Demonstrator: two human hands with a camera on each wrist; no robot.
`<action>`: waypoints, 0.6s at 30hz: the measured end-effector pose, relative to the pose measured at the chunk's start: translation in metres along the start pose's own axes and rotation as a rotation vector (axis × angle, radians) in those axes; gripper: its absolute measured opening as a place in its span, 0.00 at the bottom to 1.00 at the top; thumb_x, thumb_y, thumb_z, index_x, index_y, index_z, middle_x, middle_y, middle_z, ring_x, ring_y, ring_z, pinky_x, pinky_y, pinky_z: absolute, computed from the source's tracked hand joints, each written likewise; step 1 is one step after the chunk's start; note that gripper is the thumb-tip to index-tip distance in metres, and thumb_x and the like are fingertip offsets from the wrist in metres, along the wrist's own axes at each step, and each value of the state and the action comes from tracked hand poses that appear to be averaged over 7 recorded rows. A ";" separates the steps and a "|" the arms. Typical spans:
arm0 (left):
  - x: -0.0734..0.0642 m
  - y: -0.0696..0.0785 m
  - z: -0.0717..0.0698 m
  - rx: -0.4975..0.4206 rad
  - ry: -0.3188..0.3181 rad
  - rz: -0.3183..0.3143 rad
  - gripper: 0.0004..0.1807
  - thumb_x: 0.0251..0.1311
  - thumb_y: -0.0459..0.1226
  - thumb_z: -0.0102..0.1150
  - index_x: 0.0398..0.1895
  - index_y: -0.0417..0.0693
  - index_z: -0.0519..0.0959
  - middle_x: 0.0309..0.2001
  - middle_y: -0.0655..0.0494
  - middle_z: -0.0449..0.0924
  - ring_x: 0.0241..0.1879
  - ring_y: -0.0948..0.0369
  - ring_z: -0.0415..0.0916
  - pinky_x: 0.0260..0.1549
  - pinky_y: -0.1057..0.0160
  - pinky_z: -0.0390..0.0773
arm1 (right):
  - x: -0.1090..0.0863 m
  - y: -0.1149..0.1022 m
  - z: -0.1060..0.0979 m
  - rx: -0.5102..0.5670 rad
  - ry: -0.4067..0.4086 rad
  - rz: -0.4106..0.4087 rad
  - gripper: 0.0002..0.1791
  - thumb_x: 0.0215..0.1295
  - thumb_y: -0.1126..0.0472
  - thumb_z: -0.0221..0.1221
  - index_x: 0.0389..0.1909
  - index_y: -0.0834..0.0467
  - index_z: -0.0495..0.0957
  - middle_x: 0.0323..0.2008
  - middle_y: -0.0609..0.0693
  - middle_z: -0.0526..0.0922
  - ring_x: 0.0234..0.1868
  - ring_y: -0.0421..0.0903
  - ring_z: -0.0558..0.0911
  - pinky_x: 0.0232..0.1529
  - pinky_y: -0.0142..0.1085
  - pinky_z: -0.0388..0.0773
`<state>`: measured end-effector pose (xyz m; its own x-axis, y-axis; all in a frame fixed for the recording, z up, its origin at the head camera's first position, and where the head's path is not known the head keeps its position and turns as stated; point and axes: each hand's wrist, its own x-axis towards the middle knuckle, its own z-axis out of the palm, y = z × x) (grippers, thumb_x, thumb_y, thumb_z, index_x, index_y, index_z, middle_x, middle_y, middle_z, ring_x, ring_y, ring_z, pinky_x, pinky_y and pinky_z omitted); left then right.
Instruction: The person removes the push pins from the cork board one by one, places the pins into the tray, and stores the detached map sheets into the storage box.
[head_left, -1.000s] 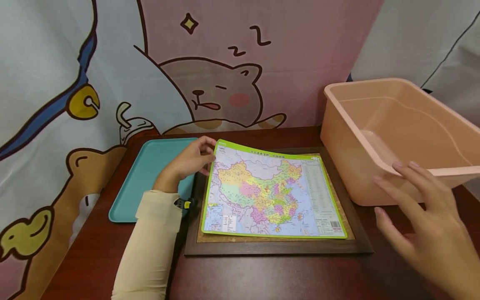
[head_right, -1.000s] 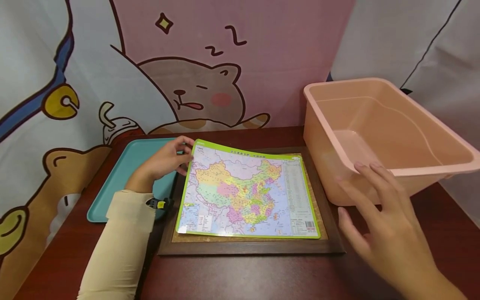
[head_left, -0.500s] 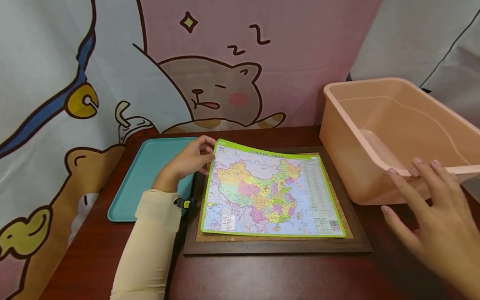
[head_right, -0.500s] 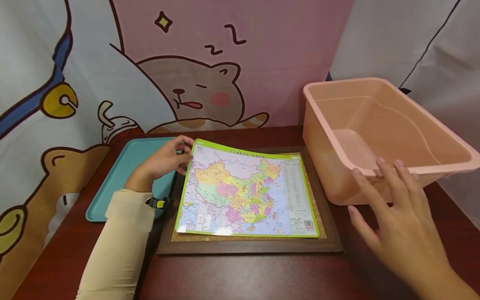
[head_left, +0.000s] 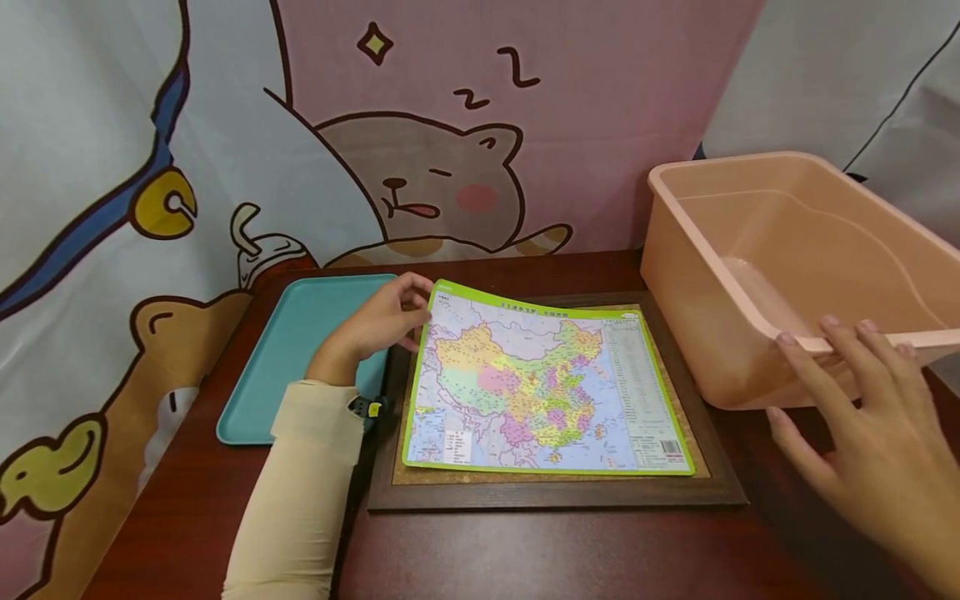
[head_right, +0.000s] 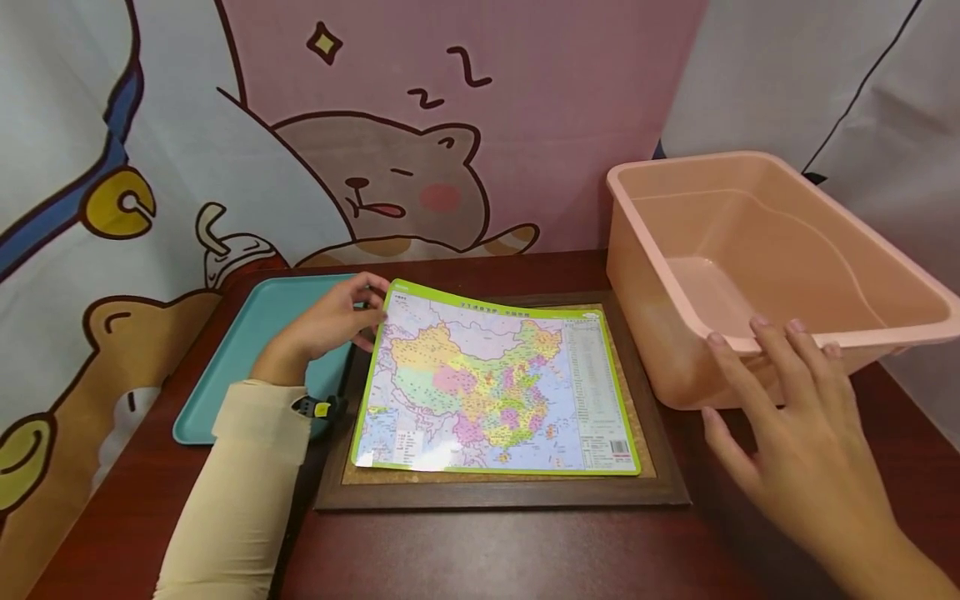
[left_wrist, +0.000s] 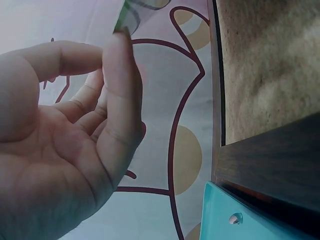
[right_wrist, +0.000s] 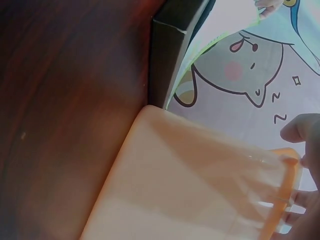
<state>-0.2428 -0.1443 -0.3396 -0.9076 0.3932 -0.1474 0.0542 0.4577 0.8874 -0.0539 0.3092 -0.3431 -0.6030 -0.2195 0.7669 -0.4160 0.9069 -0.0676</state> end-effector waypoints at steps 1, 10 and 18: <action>0.000 -0.001 0.000 0.001 0.001 0.001 0.19 0.73 0.33 0.50 0.64 0.46 0.65 0.48 0.42 0.70 0.41 0.49 0.77 0.32 0.53 0.85 | 0.000 0.000 0.001 0.000 -0.001 0.000 0.38 0.73 0.31 0.40 0.67 0.55 0.73 0.67 0.71 0.68 0.72 0.70 0.61 0.73 0.65 0.49; 0.000 -0.002 -0.002 0.001 0.001 0.005 0.19 0.73 0.34 0.50 0.64 0.46 0.65 0.48 0.42 0.70 0.41 0.49 0.77 0.33 0.53 0.85 | 0.000 0.001 0.004 0.001 0.015 -0.013 0.36 0.74 0.34 0.41 0.66 0.57 0.73 0.66 0.71 0.68 0.72 0.71 0.61 0.72 0.67 0.49; 0.002 -0.003 -0.002 -0.007 -0.003 0.003 0.18 0.73 0.33 0.50 0.64 0.47 0.65 0.48 0.43 0.71 0.42 0.49 0.78 0.34 0.52 0.85 | 0.000 -0.003 0.006 0.024 0.093 -0.022 0.33 0.74 0.37 0.44 0.63 0.58 0.76 0.66 0.68 0.71 0.72 0.68 0.64 0.75 0.60 0.51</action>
<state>-0.2454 -0.1464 -0.3423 -0.9062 0.3967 -0.1463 0.0536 0.4512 0.8908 -0.0569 0.3043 -0.3468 -0.5283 -0.2044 0.8241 -0.4459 0.8928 -0.0644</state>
